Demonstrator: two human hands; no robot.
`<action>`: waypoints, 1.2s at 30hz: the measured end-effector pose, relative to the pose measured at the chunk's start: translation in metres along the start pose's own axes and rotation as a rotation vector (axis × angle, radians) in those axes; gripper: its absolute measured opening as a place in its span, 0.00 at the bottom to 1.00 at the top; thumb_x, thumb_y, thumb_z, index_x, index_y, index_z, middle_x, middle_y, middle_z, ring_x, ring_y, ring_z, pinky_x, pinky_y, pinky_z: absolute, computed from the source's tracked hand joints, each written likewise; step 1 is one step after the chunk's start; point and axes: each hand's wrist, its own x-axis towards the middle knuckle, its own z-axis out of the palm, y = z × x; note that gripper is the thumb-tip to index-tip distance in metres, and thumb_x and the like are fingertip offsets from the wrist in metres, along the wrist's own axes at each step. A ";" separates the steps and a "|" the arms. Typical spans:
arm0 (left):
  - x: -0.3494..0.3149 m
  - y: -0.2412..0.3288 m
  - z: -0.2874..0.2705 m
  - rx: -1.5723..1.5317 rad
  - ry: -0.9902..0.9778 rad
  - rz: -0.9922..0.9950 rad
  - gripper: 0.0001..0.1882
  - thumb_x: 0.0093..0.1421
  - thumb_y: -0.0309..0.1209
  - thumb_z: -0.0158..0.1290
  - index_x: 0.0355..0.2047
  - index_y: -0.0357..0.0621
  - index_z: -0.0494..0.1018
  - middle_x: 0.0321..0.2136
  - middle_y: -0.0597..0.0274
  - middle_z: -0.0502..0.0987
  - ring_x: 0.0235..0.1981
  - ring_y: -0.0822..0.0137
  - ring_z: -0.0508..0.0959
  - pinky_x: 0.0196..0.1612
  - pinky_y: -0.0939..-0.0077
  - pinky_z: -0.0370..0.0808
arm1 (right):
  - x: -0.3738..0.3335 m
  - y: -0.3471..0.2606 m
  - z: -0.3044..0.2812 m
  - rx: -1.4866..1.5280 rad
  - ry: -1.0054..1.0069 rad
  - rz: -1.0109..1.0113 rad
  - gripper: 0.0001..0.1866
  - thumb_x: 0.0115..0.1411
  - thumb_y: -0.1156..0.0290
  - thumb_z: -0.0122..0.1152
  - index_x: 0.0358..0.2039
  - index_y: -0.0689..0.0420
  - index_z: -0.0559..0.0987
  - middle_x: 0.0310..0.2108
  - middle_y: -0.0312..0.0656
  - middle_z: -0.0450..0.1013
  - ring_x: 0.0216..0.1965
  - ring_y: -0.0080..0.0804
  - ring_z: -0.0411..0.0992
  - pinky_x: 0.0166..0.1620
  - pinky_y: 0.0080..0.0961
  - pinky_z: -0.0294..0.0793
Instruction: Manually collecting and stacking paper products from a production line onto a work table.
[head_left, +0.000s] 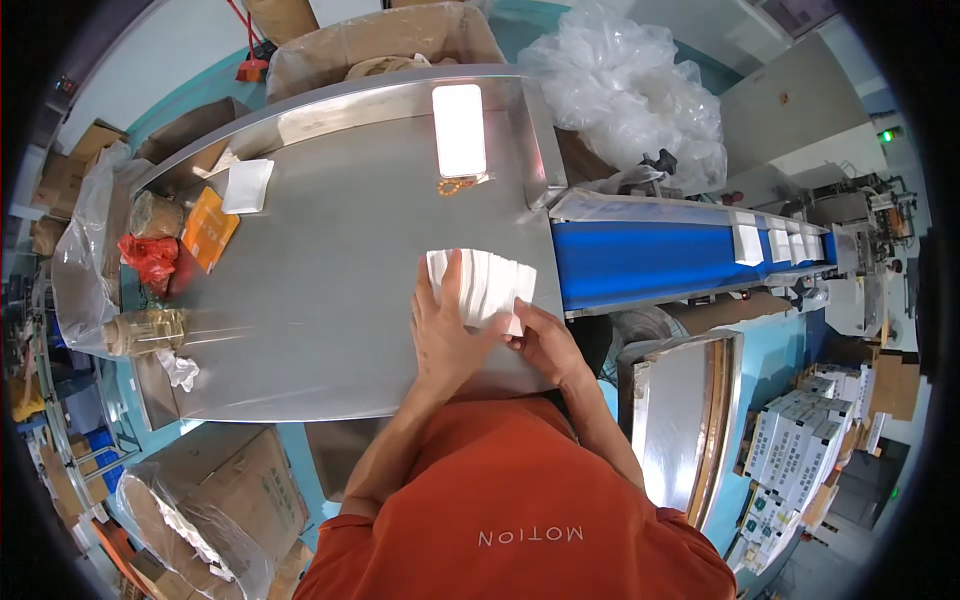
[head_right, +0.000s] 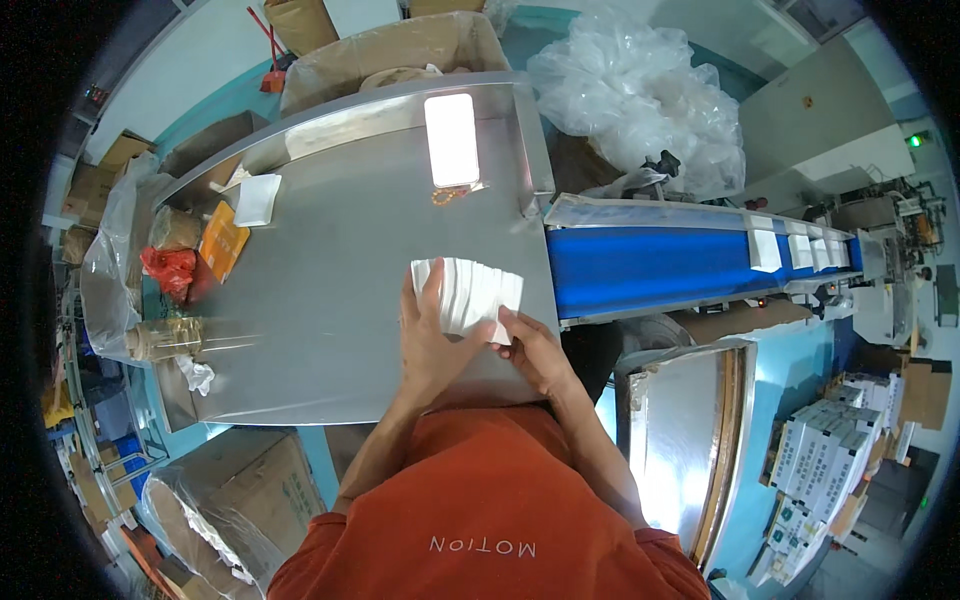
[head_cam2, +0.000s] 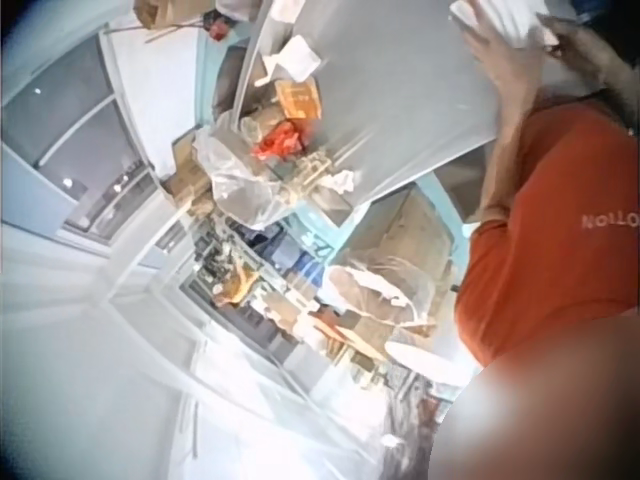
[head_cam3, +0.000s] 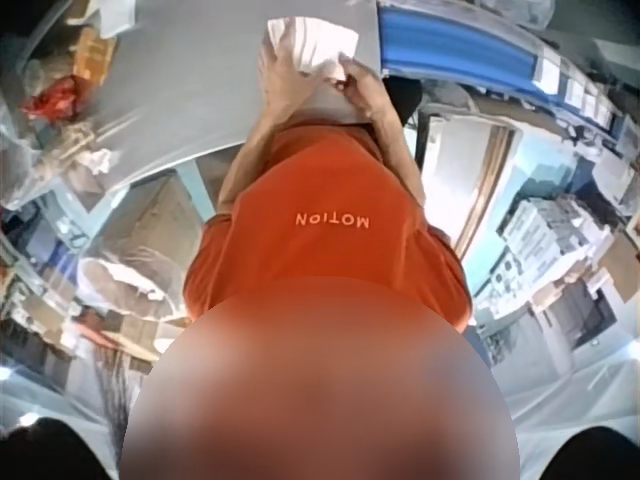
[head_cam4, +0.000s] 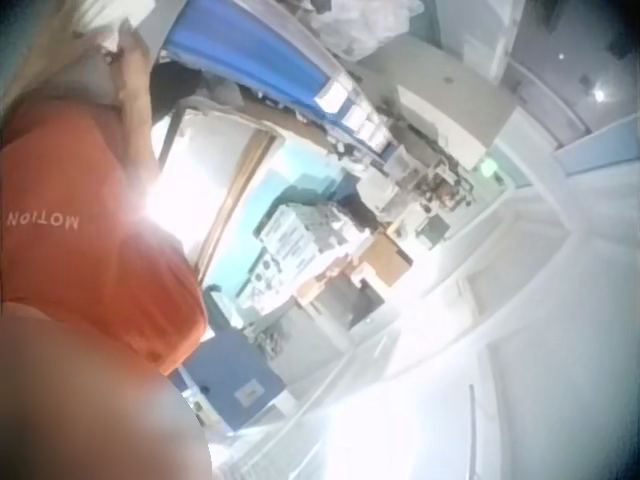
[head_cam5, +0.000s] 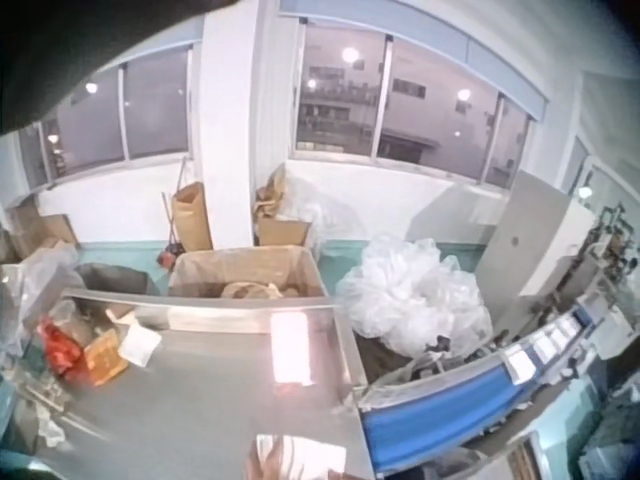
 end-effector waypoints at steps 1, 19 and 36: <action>0.001 0.000 0.000 0.085 -0.002 -0.005 0.50 0.48 0.37 0.69 0.68 0.47 0.53 0.63 0.31 0.52 0.61 0.35 0.62 0.58 0.51 0.68 | 0.000 -0.001 -0.001 0.001 0.001 -0.001 0.26 0.66 0.51 0.57 0.49 0.64 0.75 0.39 0.38 0.74 0.32 0.21 0.66 0.38 0.19 0.67; 0.002 -0.010 0.004 -0.159 -0.049 0.044 0.44 0.54 0.35 0.65 0.67 0.45 0.54 0.59 0.36 0.60 0.57 0.41 0.67 0.56 0.54 0.69 | 0.014 -0.012 -0.027 0.226 0.273 -0.301 0.15 0.70 0.61 0.52 0.44 0.62 0.75 0.37 0.42 0.76 0.37 0.28 0.75 0.42 0.25 0.75; -0.005 -0.025 0.026 -0.471 -0.152 -0.157 0.51 0.56 0.37 0.64 0.69 0.38 0.43 0.59 0.40 0.63 0.60 0.53 0.67 0.59 0.62 0.68 | 0.003 -0.015 -0.003 0.038 0.211 -0.314 0.23 0.70 0.55 0.50 0.49 0.65 0.73 0.39 0.43 0.75 0.41 0.28 0.74 0.45 0.24 0.73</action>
